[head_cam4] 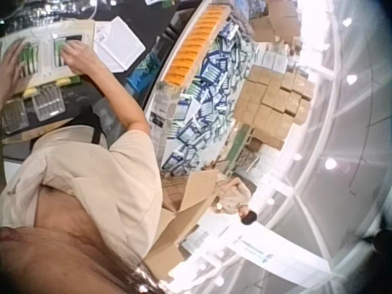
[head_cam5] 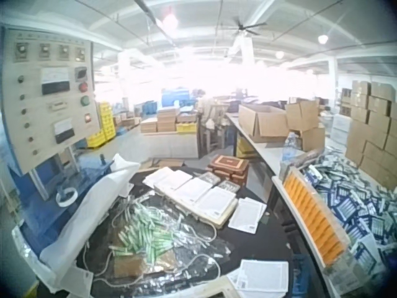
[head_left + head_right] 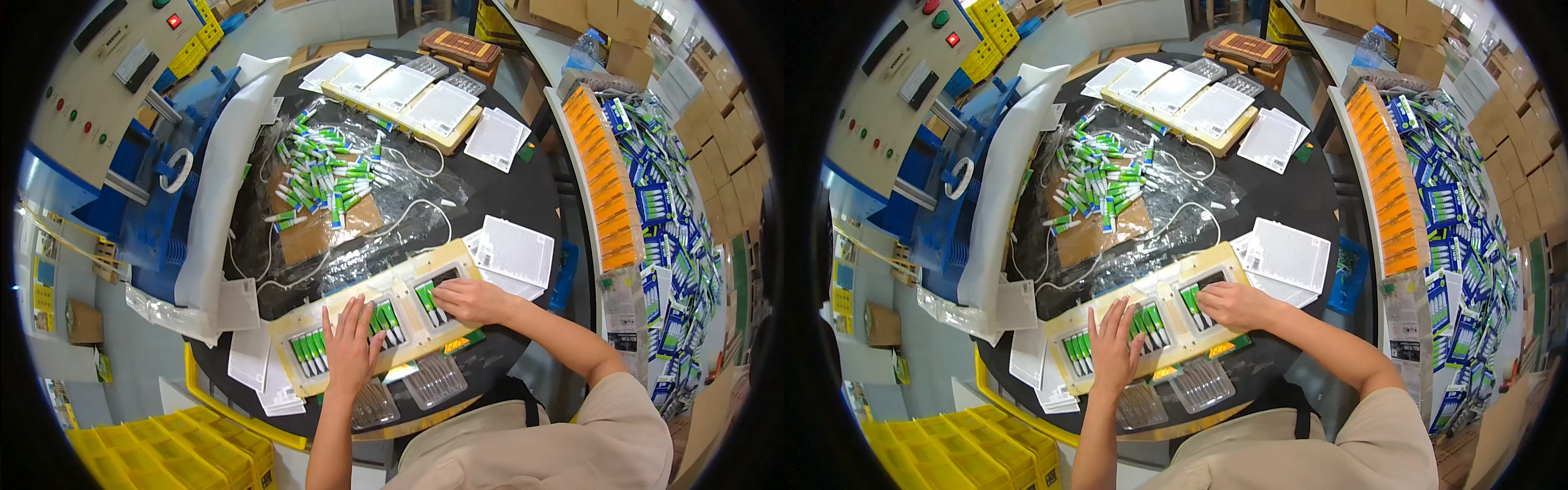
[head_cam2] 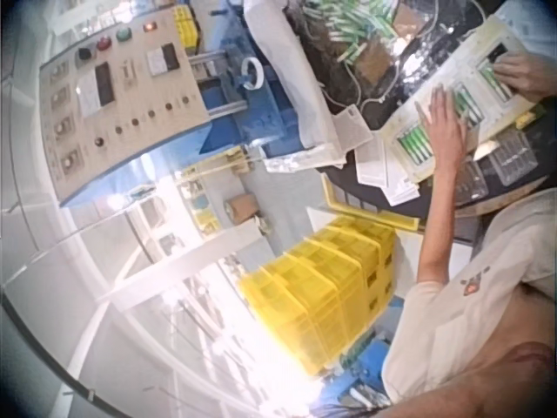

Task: The person assembles small glue tubes into plastic blister packs, places them into cardboard backing cards, and stacks the completed packages on a nearby table. The person repeatedly picks up glue tubes, arranges them in trays, closes the packaging, and transfers finished units to a growing pile.

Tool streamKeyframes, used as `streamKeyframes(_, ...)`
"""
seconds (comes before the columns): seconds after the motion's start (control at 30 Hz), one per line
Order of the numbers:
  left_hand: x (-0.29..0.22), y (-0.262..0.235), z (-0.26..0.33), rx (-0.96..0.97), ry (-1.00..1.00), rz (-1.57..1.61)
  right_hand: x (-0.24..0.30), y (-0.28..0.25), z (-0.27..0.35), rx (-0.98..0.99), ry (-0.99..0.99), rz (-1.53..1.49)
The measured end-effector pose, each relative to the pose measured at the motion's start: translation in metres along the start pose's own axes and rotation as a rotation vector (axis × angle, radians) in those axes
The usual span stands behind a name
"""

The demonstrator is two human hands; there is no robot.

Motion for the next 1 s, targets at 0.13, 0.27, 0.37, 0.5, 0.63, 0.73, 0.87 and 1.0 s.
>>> streamKeyframes(0.13,0.039,-0.008,-0.036,-0.219,-0.052,-0.009,-0.055,-0.009,-0.036,-0.167,0.191,-0.062)
streamKeyframes(0.27,0.098,0.001,-0.098,-0.363,-0.209,0.007,-0.140,0.022,-0.121,-0.295,0.580,-0.219)
streamKeyframes(0.37,0.135,0.015,-0.145,-0.315,-0.300,-0.027,-0.163,0.069,-0.189,-0.118,0.587,-0.153)
streamKeyframes(0.5,0.155,0.042,-0.180,-0.225,-0.233,-0.116,-0.151,0.112,-0.204,0.120,0.459,0.020)
streamKeyframes(0.63,0.144,0.047,-0.177,-0.187,-0.066,-0.266,-0.143,0.066,-0.145,0.045,0.548,0.090)
streamKeyframes(0.73,0.125,0.030,-0.159,-0.245,-0.060,-0.198,-0.111,-0.003,-0.059,-0.148,0.773,-0.159)
streamKeyframes(0.87,0.080,0.016,-0.113,-0.243,-0.213,0.135,-0.042,-0.039,0.021,-0.252,0.906,-0.328)
streamKeyframes(1.0,0.021,0.024,-0.062,-0.209,-0.365,0.564,0.003,-0.028,0.034,-0.327,0.741,-0.081)
Point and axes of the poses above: each hand's wrist, its own z-axis away from the middle knuckle, its own y-axis out of the palm, x = y × z, the point moved 7 cm from there along -z, towards the middle knuckle, and after that the axes turned 7 degrees about y, right-handed, at the moved point
